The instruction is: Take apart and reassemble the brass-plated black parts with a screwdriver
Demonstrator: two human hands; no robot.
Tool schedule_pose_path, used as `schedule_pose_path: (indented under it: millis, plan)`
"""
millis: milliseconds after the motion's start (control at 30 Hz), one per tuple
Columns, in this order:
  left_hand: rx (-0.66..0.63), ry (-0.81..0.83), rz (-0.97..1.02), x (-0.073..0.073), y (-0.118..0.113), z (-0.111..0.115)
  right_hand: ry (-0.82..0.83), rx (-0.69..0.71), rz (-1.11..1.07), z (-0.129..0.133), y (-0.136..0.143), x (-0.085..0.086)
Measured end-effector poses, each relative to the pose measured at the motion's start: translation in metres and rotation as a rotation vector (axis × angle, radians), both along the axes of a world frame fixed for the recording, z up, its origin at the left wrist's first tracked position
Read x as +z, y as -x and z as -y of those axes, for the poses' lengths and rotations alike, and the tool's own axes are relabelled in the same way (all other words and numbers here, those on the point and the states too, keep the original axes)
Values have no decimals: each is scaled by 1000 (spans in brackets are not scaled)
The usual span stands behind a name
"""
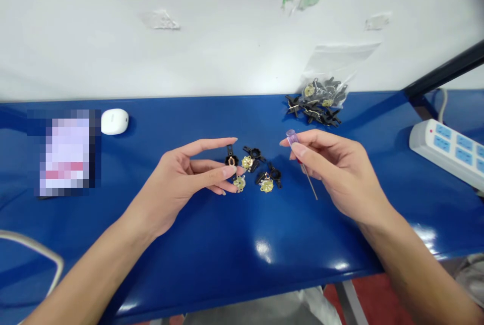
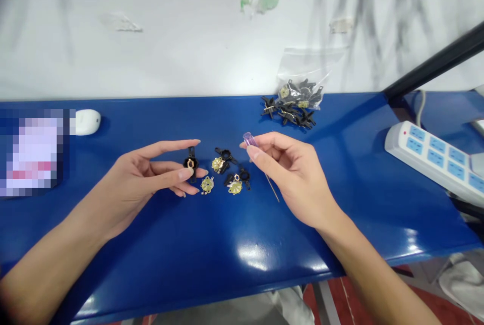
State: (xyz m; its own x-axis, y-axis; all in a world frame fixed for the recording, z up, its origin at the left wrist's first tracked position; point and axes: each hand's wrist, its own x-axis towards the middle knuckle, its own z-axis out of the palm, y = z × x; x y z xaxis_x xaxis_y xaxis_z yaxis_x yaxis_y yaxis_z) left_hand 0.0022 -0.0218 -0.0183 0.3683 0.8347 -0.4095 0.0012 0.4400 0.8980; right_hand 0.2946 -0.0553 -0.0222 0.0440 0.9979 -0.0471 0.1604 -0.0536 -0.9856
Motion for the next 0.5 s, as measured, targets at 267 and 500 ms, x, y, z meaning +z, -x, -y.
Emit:
schedule_pose_path:
  millis: [267, 500]
  plan:
    - [-20, 37, 6, 2, -2, -1, 105, 150, -163, 4, 4, -1]
    - [-21, 9, 17, 3, -1, 0, 135, 213, -86, 3, 8, 0]
